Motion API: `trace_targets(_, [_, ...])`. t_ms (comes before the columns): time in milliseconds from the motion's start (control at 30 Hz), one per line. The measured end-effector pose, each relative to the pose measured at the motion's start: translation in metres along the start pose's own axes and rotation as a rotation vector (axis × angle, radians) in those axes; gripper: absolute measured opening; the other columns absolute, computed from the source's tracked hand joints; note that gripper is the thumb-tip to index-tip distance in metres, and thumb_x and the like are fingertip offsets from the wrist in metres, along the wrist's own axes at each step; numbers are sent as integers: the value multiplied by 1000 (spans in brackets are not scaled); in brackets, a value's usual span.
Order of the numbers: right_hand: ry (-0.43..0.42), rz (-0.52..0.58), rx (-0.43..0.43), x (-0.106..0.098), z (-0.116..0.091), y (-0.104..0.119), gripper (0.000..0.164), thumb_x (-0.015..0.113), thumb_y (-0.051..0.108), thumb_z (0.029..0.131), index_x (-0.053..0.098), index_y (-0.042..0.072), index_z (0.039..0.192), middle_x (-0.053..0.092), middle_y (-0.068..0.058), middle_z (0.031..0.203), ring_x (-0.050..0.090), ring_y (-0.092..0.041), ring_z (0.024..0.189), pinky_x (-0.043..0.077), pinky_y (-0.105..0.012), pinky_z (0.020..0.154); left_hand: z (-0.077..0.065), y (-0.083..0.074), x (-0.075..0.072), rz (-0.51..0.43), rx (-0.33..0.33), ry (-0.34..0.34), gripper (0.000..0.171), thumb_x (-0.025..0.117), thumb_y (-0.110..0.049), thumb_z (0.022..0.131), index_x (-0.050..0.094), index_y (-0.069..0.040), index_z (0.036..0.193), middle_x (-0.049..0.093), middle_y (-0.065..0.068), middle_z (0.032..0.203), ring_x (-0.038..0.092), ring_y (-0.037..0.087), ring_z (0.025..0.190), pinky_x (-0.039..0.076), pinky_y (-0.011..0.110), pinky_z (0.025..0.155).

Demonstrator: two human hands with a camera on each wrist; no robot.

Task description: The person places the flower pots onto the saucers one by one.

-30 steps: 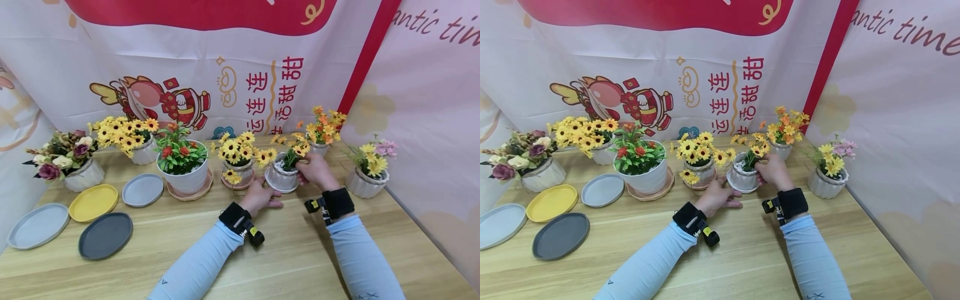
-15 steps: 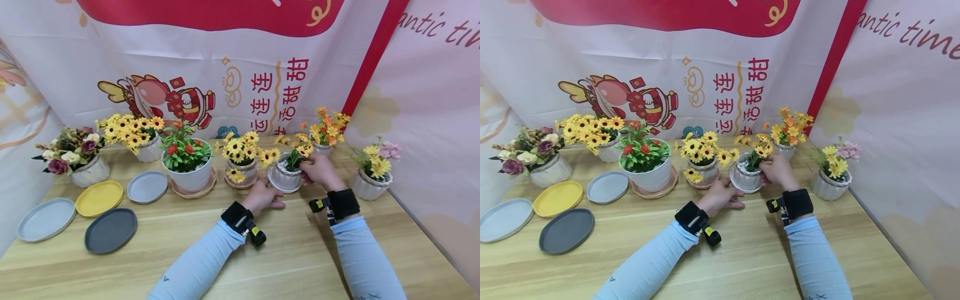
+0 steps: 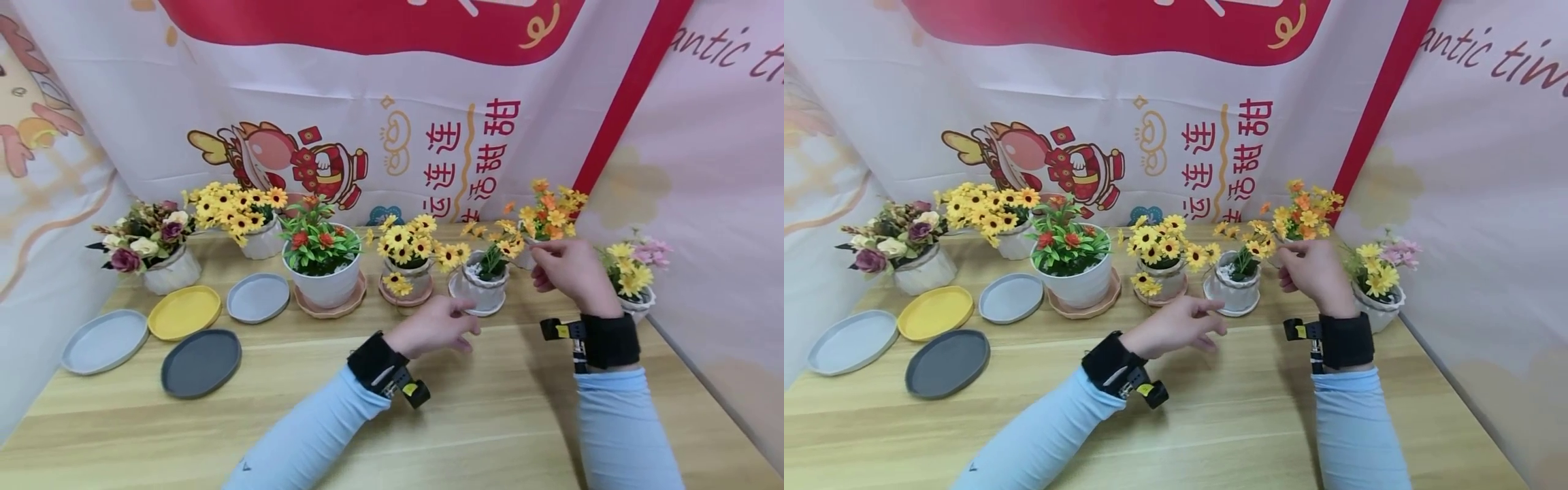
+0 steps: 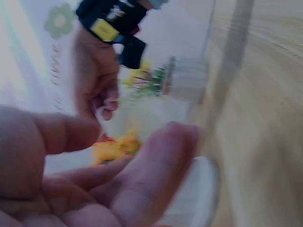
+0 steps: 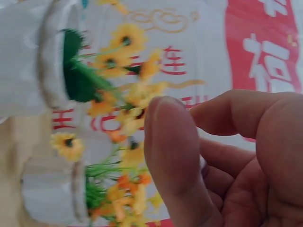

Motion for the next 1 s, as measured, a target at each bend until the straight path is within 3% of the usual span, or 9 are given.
trace_targets(133, [-50,4,-44,-1,-9,16,43,53,31,103,61,-3,127,66,-18,81,68,-23,65,61,-34,59,-39,-15,-22,156,37,39,30,57,-15,101,63,-3,128,72,9,96,71,28,79,61,31,69])
trace_targets(233, [-88,-1,-87,0,-16,27,42,54,32,102,62,-1,127,66,-19,81,67,-23,64,60,-34,57,-67,-21,-50,213,70,-11,26,58,-15,100,65,-4,123,71,8,94,70,28,77,61,33,68])
trace_targets(367, [-109,-12,-132,3,-26,40,42,54,36,102,64,3,125,65,-20,82,66,-23,64,60,-34,57,-103,-21,-104,285,69,-175,22,61,-17,99,68,-5,115,70,12,92,69,28,73,61,35,65])
trace_targets(600, [-133,-12,-211,13,-37,55,34,57,33,100,68,7,119,66,-17,76,65,-23,60,59,-32,54,-169,-13,-210,384,-34,-511,30,59,-25,100,65,1,113,71,17,93,69,29,73,61,38,66])
trace_targets(700, [-91,-14,-245,28,-38,63,32,58,31,100,70,7,117,66,-15,74,65,-22,60,59,-31,53,-201,-3,-245,456,-104,-592,31,59,-25,100,64,3,113,70,17,92,68,29,71,61,37,65])
trace_targets(800, [-31,-25,-306,50,-39,73,30,59,27,100,70,4,116,66,-13,73,65,-21,59,58,-31,52,-230,15,-271,523,-185,-630,29,59,-22,100,63,4,112,69,16,90,68,27,67,60,32,59])
trace_targets(1000, [133,-10,-386,106,-42,89,20,60,11,98,72,2,112,66,-11,70,65,-21,56,58,-32,49,-276,57,-302,528,-305,-655,24,58,-10,97,62,10,109,71,20,87,67,23,63,57,29,55])
Point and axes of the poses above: each hand's wrist, its own z-axis towards the middle knuckle, its own x-axis out of the palm, y = z × x, the point moved 5 cm from there along z, towards the middle knuckle
